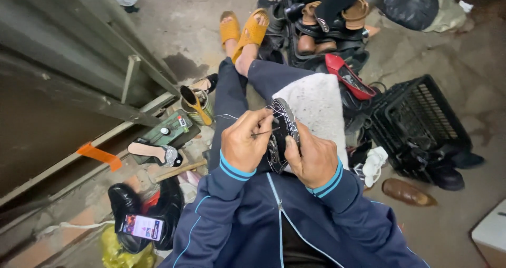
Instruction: The person sits on the floor and sews a black high-heeled shoe using a needle and thread. They repeatedly push the needle through the shoe's sole and pull the thread tight to secure the stitching.
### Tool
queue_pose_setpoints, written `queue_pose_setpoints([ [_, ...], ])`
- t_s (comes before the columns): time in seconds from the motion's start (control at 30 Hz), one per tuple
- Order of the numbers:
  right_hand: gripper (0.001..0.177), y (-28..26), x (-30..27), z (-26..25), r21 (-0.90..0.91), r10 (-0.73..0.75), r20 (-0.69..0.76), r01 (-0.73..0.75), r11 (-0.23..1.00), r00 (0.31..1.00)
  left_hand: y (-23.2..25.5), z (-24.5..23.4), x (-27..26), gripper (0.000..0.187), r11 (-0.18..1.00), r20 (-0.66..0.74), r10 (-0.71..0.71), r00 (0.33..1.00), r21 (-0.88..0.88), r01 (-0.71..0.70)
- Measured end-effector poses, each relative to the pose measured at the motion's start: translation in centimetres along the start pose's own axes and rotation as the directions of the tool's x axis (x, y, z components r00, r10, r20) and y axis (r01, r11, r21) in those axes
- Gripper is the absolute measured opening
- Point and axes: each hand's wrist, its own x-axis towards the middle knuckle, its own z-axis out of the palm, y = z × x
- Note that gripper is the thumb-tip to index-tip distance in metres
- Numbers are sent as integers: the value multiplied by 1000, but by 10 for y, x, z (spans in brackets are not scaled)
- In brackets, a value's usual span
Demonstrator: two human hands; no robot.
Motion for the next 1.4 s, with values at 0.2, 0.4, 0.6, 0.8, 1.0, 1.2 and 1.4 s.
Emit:
queue_pose_setpoints([
  [0.2,42,0,-3,-13,-34,46,-42,-47,998,998,-15,3,-8,6,880,274,-161,948,-395,263],
  [0.4,38,29,-3,-27,-135,124,-121,-140,981,985,-6,-45,-9,15,872,654,-22,756,-357,335],
  [0.6,34,35,13,-58,-6,221,-95,-223,975,971,-53,-112,-52,13,778,404,-606,686,120,616],
  [0.8,37,54,16,-47,35,250,-68,-248,968,966,-137,-196,-148,41,512,-115,-801,588,379,771],
  [1.0,42,61,26,-36,97,223,-91,-214,972,971,-170,-251,-210,36,474,-333,-711,619,423,772],
  [1.2,41,71,30,-20,119,145,-98,-133,984,985,-208,-284,-217,43,182,-314,-800,512,685,705],
  [1.4,42,69,34,7,106,129,45,-133,985,991,-143,-186,-132,40,539,-124,-694,709,564,626],
])
